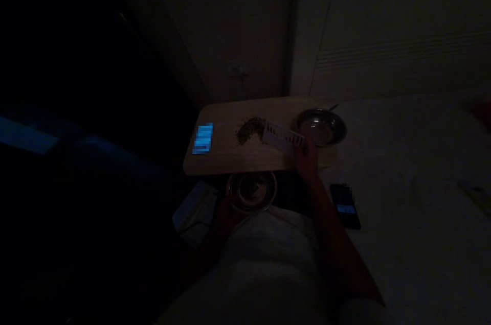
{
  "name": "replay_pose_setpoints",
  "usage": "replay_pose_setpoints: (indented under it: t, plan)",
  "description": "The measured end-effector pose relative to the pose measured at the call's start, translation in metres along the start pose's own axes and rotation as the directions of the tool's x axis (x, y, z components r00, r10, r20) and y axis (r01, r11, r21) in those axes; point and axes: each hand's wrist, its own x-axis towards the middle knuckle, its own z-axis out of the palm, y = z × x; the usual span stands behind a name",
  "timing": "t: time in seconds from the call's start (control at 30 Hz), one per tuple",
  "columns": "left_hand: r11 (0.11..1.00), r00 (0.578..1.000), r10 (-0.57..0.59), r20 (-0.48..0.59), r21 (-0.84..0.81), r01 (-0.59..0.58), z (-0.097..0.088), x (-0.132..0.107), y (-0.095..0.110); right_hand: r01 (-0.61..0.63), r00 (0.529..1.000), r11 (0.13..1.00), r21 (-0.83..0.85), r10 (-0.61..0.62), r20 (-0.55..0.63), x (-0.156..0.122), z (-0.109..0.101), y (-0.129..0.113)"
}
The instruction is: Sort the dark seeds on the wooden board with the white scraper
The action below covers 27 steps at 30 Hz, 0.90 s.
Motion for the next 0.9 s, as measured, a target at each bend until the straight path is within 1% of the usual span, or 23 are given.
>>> replay_pose_setpoints:
  t: [0.1, 0.27, 0.5, 0.73, 0.9]
  plan:
    - [1.0, 1.0, 0.002, -0.012, -0.005, -0.002, -0.0005, 0.0003, -0.0008, 0.007, 1.0, 1.0, -0.015, -0.006, 0.015, 0.0004, -0.0014, -0.0003]
    - [1.0, 0.999, 0.006, 0.041, -0.023, -0.005, -0.0008, -0.003, 0.0004, 0.028, 0.999, 0.999, -0.03, -0.027, 0.029, 0.0001, -0.003, 0.0]
    - [0.997, 0.997, -0.062, 0.039, -0.041, 0.063, 0.0043, -0.0052, 0.0042, 0.041, 0.999, 0.998, -0.051, -0.039, 0.038, 0.0002, -0.0016, 0.0018]
    - [0.999, 1.0, -0.011, 0.016, -0.046, 0.012, -0.0003, -0.0011, 0.003, 0.046, 0.998, 0.998, -0.035, -0.044, 0.055, 0.0007, -0.0011, 0.0008]
    - [1.0, 1.0, -0.015, 0.011, -0.027, 0.016, 0.0001, -0.001, 0.0011, 0.041, 0.996, 0.999, -0.013, -0.04, 0.081, 0.0001, -0.0007, -0.001]
